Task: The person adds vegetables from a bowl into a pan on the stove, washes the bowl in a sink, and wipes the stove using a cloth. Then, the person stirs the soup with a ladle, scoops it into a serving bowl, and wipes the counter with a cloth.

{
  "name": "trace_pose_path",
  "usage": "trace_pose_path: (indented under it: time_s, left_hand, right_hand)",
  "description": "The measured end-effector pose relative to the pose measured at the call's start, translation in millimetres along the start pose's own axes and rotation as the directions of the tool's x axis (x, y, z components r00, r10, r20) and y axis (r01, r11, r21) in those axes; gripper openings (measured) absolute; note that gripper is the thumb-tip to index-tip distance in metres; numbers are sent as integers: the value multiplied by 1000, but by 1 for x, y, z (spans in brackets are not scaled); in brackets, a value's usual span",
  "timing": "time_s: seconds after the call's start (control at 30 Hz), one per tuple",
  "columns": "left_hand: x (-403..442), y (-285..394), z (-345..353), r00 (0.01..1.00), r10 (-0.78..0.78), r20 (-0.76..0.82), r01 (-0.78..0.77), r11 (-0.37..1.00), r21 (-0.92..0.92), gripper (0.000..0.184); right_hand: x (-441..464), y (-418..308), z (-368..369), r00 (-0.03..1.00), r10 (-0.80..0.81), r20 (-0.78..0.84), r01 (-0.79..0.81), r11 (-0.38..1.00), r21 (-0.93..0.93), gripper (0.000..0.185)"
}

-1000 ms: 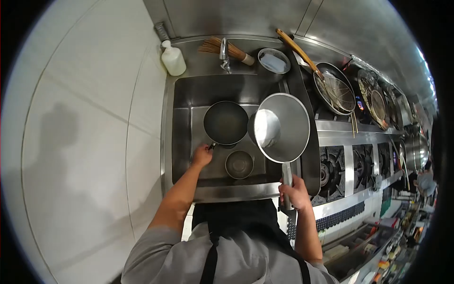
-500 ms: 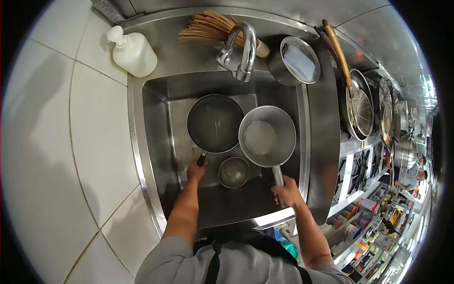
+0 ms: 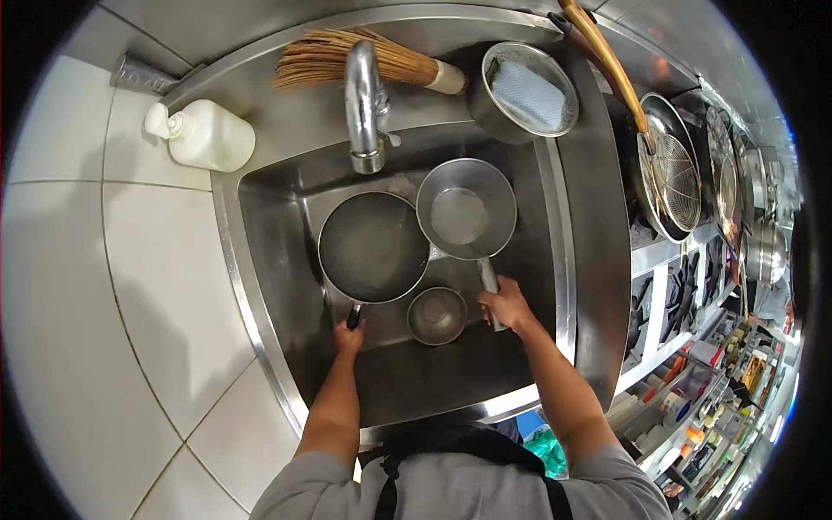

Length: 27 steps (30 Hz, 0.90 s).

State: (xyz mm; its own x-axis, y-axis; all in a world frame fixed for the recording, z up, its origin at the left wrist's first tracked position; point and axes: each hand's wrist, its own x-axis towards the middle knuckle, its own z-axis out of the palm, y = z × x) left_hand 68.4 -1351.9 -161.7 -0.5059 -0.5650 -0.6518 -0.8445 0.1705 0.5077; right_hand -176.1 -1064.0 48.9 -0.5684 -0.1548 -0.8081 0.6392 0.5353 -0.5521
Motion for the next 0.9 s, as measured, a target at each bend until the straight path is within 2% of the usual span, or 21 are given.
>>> trace_pose_path:
  time_s: [0.17,0.23,0.33,0.37,0.43,0.47,0.5,0.53,0.57,0.6,0.63,0.67,0.7,0.73,0.77,0.8,0.83,0.87,0.9]
  left_hand:
    - [-18,-11,-5,994,-107,-9,108,994,33,32]
    - [-28,-9,-11,981,-191,-30,191,981,-21,33]
    - [-24,-20,-2,971,-239,-16,239,969,60,36]
    - [-29,-11,-2,972,-234,-17,234,970,68,36]
    - [-40,6,3,914,-337,227,395,866,-306,47]
    - [-33,-8,8,914,-334,228,393,870,-299,47]
    - [-18,-33,14,930,-311,195,341,928,-148,51]
    - [-7,-46,13,947,-277,162,280,960,3,54]
    - [-3,-29,-1,951,-265,156,268,963,1,54]
    - [2,-11,-19,944,-249,216,178,937,302,56]
    - [1,23,-42,929,-251,271,55,820,569,57]
    - [-8,97,-80,830,-237,505,-60,862,503,55]
    - [-9,136,-97,851,-235,470,7,899,437,53]
    - [-2,148,-102,944,91,317,-154,972,179,45]
    - [-19,206,-121,936,215,279,-208,977,-55,43]
    - [-5,240,-128,930,236,284,-179,960,-214,45]
    - [-20,284,-134,912,374,168,-266,852,-451,55]
    - [-18,315,-136,881,433,190,-266,785,-560,71]
    - [-29,354,-138,859,442,258,-176,728,-663,79]
  right_hand:
    - [55,51,14,1000,-10,21,11,1000,-14,19]
    - [61,59,20,1000,-1,2,1,1000,-27,19]
    - [66,59,31,999,28,-24,-28,999,-16,26]
    - [74,69,35,1000,-14,-12,13,997,-79,31]
    - [76,74,38,999,-53,-2,52,989,-136,36]
    - [69,60,42,999,-14,-52,-1,962,-274,45]
    - [62,53,44,994,18,-106,-59,914,-401,54]
    - [64,58,47,994,13,-108,-54,917,-394,54]
    - [71,69,49,991,-35,-131,-21,914,-404,60]
    - [73,82,49,985,-80,-153,10,911,-412,66]
    - [67,84,46,983,-90,-158,19,915,-403,66]
    - [59,83,41,969,-151,-195,42,880,-473,69]
    - [47,83,39,951,-211,-226,58,840,-539,73]
    - [34,82,33,946,-226,-232,72,845,-531,73]
    - [18,84,27,926,-312,-211,192,873,-447,68]
    - [3,79,19,891,-408,-202,319,876,-362,63]
    - [-15,71,13,877,-432,-212,341,869,-358,63]
    - [-35,64,8,916,-373,-151,322,904,-280,57]
    - [-50,61,4,945,-317,-83,295,933,-205,52]
